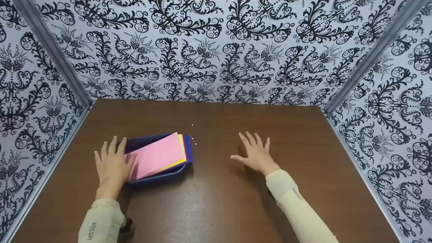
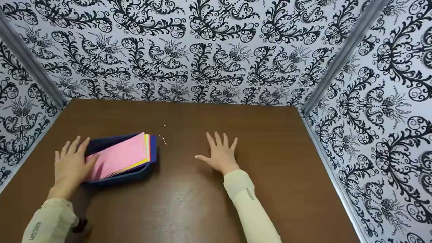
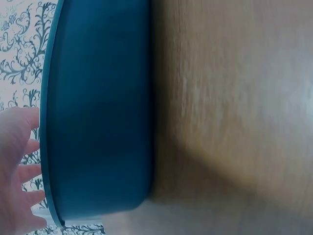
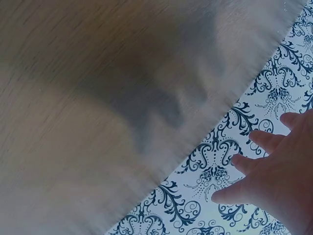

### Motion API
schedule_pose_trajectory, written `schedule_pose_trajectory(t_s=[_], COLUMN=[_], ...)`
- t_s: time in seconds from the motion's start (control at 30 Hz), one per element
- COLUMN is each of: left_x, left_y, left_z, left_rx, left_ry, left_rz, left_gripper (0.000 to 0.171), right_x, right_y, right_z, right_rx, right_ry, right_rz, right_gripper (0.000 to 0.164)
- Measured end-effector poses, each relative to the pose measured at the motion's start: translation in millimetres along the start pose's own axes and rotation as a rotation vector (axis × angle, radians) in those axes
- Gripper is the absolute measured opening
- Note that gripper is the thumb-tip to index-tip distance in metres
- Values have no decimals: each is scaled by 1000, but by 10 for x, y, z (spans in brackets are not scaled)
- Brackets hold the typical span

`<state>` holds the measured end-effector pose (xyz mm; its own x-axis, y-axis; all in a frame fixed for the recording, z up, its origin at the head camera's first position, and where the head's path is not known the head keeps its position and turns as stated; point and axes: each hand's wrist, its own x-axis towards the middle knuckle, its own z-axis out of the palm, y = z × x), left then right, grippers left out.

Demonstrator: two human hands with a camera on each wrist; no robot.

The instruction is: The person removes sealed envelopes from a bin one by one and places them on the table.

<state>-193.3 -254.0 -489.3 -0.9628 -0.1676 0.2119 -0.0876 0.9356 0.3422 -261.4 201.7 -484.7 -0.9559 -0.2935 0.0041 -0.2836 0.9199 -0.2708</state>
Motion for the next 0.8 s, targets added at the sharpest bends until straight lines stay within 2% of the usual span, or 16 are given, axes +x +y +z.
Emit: schedule_pose_trajectory(t_s=[0.2, 0.4, 0.5, 0.7, 0.8], left_x=[-56, -117, -138, -148, -151], left_y=[-95, -166, -193, -217, -208], left_z=[-15, 27, 68, 141, 154], left_rx=[-43, -113, -157, -287, -315], left_ry=[17, -43, -52, 25, 21], left_rz=[-48, -110, -128, -148, -182], left_gripper=[65, 65, 62, 51, 51], right_x=[22, 22, 20, 0, -5], right_y=[18, 16, 9, -2, 8], right_z=[37, 67, 73, 76, 90], right_rx=[-9, 13, 14, 24, 31], right_ry=[-15, -6, -8, -2, 1], right_rz=[8, 12, 16, 7, 5], right_gripper=[101, 96, 96, 94, 93])
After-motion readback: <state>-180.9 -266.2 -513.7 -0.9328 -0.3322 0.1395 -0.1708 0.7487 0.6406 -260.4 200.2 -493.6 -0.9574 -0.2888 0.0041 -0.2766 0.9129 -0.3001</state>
